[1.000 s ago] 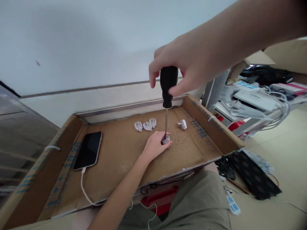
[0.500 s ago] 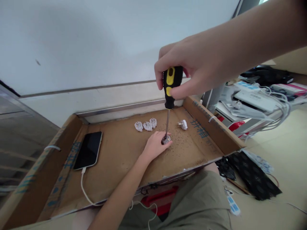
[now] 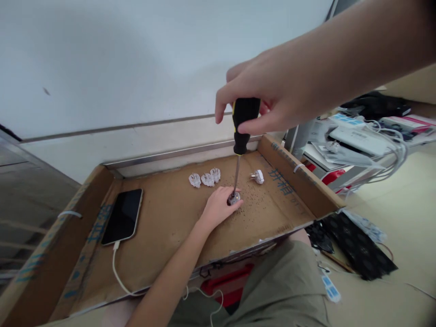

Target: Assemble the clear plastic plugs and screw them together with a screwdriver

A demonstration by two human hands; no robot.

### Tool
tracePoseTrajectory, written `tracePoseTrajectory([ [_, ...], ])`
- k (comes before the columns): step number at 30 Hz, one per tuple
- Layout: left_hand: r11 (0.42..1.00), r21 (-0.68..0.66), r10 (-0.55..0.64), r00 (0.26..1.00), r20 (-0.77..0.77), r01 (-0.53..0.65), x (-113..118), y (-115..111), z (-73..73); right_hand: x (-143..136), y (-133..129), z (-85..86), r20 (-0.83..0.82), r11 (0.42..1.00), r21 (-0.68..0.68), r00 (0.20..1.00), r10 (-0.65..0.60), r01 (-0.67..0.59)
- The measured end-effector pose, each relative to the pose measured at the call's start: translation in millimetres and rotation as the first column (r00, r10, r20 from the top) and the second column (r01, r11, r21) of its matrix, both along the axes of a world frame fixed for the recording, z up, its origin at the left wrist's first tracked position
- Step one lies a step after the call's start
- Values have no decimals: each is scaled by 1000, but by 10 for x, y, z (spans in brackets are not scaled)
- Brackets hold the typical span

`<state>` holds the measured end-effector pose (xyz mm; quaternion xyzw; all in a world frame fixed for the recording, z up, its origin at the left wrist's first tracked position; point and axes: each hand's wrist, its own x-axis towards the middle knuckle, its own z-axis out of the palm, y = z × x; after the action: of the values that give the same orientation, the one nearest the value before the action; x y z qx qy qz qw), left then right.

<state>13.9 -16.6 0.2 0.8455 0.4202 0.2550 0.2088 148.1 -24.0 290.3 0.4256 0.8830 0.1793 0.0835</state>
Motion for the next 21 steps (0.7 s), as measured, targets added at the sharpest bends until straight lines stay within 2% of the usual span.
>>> tracePoseTrajectory([
  [3,1000,-4,-1,1000,3,1,2,-2,-4,-27,-107,5,38,994,33,994,-106,104],
  [7,1000,1,5,1000,1,-5,5,-8,-4,-45,-213,37,-67,970,-82,970,-234,228],
  [12,1000,5,-5,1000,-5,5,-2,-12,5,-40,-181,88,-26,975,-142,984,-179,173],
  [16,1000,9,1,1000,-15,-1,-5,-14,-1,-64,-129,69,54,983,-13,982,-183,184],
  [21,1000,9,5,1000,8,-5,-11,-13,-23,33,-73,-24,44,996,87,999,-28,25],
])
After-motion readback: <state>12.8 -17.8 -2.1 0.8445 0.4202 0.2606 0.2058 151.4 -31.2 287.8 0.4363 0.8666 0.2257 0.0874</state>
